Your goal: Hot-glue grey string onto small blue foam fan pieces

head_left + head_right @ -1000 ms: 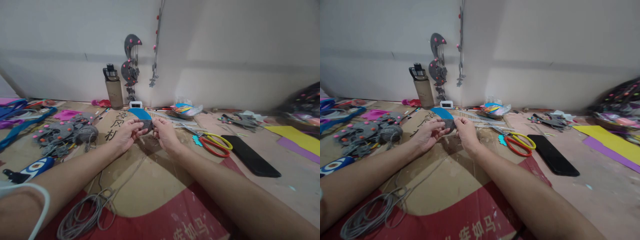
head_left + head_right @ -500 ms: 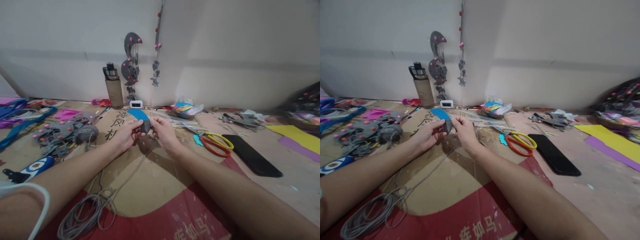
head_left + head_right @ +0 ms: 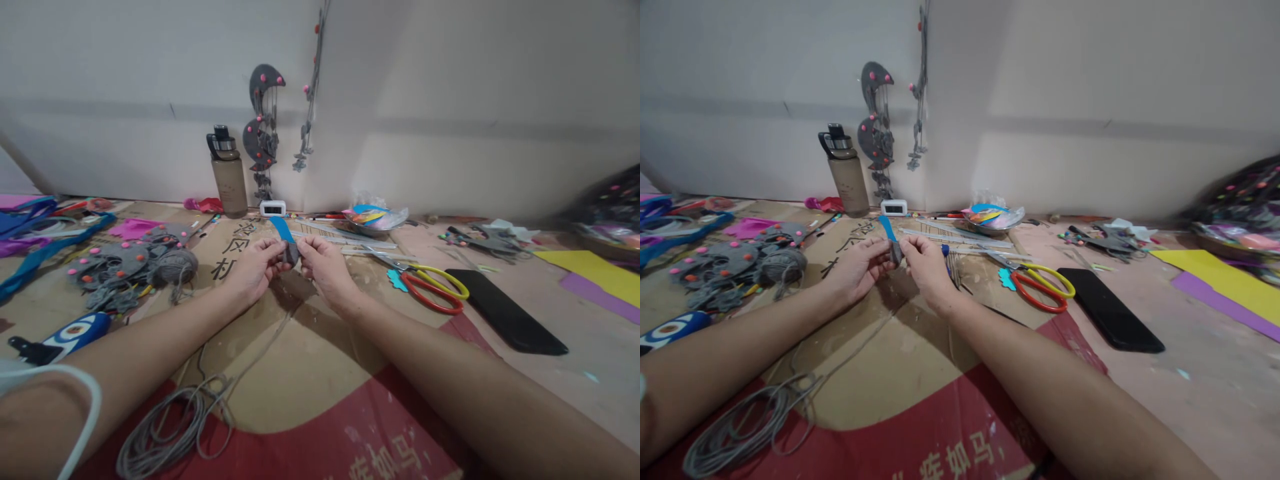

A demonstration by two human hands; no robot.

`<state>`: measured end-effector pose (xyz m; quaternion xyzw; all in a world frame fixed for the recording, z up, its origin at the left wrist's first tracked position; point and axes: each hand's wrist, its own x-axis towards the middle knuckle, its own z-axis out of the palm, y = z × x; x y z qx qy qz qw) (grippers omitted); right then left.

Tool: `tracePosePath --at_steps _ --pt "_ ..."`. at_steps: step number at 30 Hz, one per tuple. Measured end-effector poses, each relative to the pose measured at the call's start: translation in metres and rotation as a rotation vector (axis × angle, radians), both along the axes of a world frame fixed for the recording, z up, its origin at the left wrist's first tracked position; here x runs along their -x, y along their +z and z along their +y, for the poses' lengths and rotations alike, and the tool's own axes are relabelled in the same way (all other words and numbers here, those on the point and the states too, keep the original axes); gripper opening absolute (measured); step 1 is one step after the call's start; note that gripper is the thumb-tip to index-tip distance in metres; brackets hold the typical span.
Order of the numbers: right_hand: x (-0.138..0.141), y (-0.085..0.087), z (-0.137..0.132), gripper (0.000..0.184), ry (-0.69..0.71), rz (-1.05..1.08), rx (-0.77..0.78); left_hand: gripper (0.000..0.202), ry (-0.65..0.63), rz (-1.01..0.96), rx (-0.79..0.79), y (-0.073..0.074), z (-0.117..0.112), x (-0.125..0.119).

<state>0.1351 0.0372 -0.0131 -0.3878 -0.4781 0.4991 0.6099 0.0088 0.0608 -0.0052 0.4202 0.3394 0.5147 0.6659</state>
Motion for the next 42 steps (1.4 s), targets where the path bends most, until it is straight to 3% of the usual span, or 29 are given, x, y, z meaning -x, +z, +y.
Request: tracePosePath --at_steps 4,11,19,27,31,37,42 --pt "0.001 -0.005 0.001 0.022 -0.031 -0.053 -0.025 0.010 -0.006 0.016 -0.135 0.002 -0.008 -0.005" --pt "0.001 -0.005 0.001 0.020 -0.071 -0.089 -0.023 0.032 0.015 0.144 -0.288 -0.004 -0.008 -0.006" --pt "0.002 -0.006 0.000 0.017 -0.132 -0.238 -0.064 0.023 0.060 0.286 -0.276 -0.010 -0.006 -0.004" --pt "0.004 -0.013 -0.003 0.014 -0.087 -0.320 -0.220 0.014 0.057 0.116 -0.185 -0.006 -0.010 -0.007" --pt "0.003 -0.014 -0.002 0.010 -0.141 -0.344 -0.240 0.014 0.040 0.101 -0.171 -0.008 -0.007 -0.007" --pt "0.001 -0.010 -0.004 0.014 -0.223 -0.612 -0.323 0.014 0.044 0.056 -0.164 -0.007 -0.006 -0.005" --pt "0.000 -0.005 -0.008 0.017 -0.275 -0.711 -0.429 0.013 0.013 0.003 -0.202 -0.003 -0.008 -0.003"
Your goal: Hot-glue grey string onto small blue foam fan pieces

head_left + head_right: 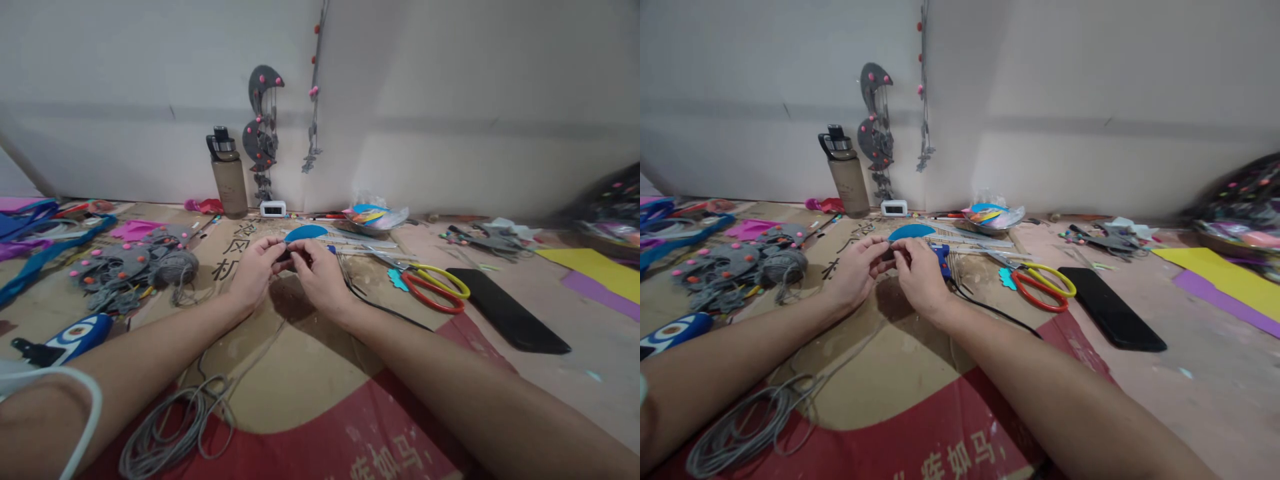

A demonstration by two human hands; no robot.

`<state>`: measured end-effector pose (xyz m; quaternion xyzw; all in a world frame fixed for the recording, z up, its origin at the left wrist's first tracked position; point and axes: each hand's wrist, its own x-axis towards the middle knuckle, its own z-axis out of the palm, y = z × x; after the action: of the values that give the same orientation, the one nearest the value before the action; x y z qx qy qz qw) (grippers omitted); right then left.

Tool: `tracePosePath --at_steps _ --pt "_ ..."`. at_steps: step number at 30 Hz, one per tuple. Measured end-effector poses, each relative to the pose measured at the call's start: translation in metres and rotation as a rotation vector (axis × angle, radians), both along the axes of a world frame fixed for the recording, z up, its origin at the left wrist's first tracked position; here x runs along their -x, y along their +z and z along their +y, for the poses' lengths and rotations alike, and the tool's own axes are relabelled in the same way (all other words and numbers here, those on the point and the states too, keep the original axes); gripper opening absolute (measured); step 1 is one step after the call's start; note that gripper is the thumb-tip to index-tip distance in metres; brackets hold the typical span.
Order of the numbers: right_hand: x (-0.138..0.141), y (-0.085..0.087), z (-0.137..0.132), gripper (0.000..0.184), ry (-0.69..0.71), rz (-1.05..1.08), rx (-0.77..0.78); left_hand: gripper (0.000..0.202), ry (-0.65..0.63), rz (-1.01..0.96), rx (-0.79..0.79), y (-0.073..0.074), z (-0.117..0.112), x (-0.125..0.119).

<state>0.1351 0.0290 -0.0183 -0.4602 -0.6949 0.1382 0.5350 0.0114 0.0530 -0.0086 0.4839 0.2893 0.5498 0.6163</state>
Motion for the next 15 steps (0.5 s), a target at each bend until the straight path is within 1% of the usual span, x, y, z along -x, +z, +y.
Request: tracePosePath --at_steps 4,11,15 --pt "0.000 0.000 -0.001 0.017 0.006 -0.031 -0.031 0.015 0.008 -0.009 -0.012 0.001 0.002 0.002" --pt "0.000 0.000 0.001 0.016 0.008 -0.041 0.009 0.011 0.100 -0.023 0.032 0.002 0.010 0.004" --pt "-0.001 -0.002 0.002 0.016 0.004 -0.022 0.036 0.011 0.115 -0.058 0.026 0.000 0.012 0.005"
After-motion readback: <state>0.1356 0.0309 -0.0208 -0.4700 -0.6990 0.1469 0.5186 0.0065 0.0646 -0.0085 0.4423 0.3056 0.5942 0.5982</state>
